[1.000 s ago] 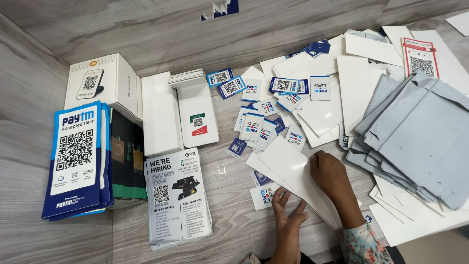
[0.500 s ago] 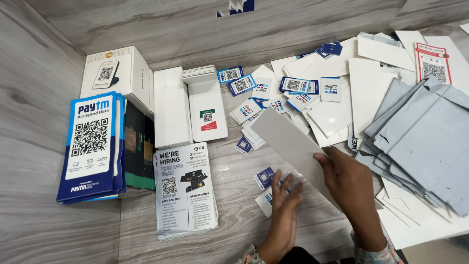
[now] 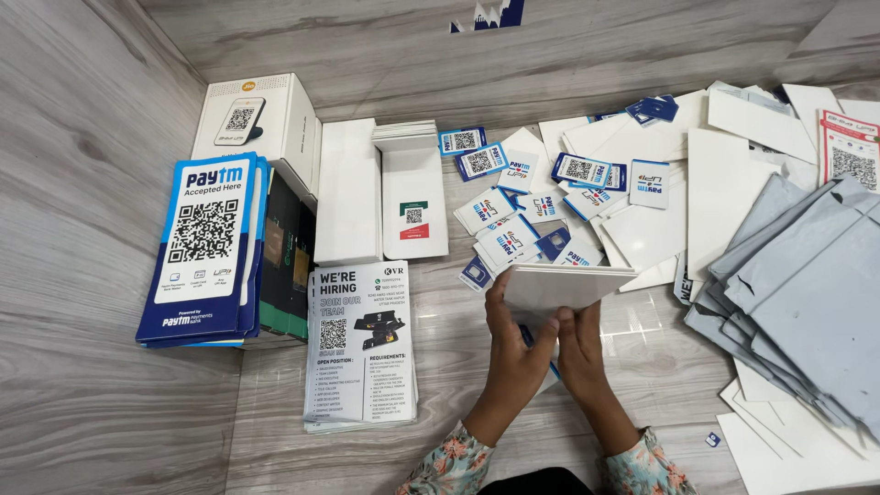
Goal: The person sorts and stacks various promotional items on the floor, including Paytm QR code cards, white envelopes, and gray padded mailers. They handle the items one at a time, aligning and stacking them into separate piles.
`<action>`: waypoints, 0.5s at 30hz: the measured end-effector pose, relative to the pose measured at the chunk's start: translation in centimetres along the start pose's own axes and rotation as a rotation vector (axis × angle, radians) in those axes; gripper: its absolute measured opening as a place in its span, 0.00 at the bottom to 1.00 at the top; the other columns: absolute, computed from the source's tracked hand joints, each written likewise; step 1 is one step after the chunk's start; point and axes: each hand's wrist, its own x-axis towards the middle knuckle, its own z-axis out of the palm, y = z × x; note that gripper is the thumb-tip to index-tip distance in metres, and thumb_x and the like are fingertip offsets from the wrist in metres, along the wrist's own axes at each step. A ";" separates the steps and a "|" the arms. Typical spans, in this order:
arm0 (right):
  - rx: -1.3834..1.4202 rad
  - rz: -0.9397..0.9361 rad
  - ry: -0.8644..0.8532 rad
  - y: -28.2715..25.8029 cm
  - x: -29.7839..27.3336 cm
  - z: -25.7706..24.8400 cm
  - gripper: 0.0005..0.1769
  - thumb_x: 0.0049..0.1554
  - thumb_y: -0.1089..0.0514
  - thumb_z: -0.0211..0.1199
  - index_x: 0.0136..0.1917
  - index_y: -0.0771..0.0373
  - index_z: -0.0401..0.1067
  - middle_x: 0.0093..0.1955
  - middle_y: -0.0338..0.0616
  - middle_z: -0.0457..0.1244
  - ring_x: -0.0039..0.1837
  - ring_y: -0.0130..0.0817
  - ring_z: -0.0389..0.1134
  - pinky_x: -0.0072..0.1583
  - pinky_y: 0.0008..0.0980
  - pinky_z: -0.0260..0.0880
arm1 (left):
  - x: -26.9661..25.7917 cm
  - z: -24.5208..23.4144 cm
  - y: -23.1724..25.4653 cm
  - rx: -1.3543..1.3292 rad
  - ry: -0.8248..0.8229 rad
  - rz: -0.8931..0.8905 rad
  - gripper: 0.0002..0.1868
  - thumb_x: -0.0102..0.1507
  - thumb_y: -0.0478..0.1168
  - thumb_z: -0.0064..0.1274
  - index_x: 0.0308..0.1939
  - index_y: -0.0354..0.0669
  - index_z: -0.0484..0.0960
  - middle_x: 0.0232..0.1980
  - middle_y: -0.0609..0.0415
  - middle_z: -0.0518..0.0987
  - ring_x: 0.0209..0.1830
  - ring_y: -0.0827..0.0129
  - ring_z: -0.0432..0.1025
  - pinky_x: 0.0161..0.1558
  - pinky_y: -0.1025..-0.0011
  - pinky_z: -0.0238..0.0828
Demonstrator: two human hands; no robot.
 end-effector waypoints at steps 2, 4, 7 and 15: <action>0.034 0.081 -0.043 0.0 -0.1 0.3 0.34 0.69 0.52 0.41 0.81 0.69 0.38 0.78 0.58 0.47 0.79 0.45 0.48 0.75 0.42 0.50 | 0.1 0.0 -1.1 0.067 0.017 -0.049 0.34 0.71 0.40 0.48 0.77 0.40 0.48 0.73 0.36 0.58 0.74 0.53 0.60 0.68 0.56 0.64; 0.025 0.096 -0.077 -0.5 -0.2 0.5 0.33 0.69 0.52 0.41 0.80 0.69 0.39 0.77 0.59 0.48 0.79 0.45 0.50 0.74 0.42 0.51 | 0.1 -0.2 -1.4 0.062 0.027 -0.088 0.30 0.73 0.42 0.45 0.75 0.39 0.52 0.70 0.38 0.64 0.70 0.55 0.65 0.65 0.58 0.68; -0.080 0.109 -0.129 -2.1 -0.2 0.0 0.29 0.69 0.52 0.43 0.77 0.67 0.46 0.68 0.58 0.58 0.69 0.43 0.60 0.67 0.41 0.61 | 0.2 -1.1 -0.4 -0.036 0.040 -0.129 0.28 0.72 0.44 0.44 0.72 0.38 0.55 0.64 0.40 0.72 0.64 0.58 0.71 0.61 0.62 0.72; -0.156 0.160 -0.494 -8.1 1.0 3.8 0.14 0.66 0.59 0.51 0.63 0.67 0.65 0.39 0.45 0.71 0.41 0.30 0.77 0.42 0.29 0.79 | 4.0 -10.8 5.6 -0.122 0.170 -0.130 0.42 0.66 0.42 0.51 0.78 0.38 0.45 0.69 0.39 0.68 0.67 0.58 0.69 0.64 0.62 0.71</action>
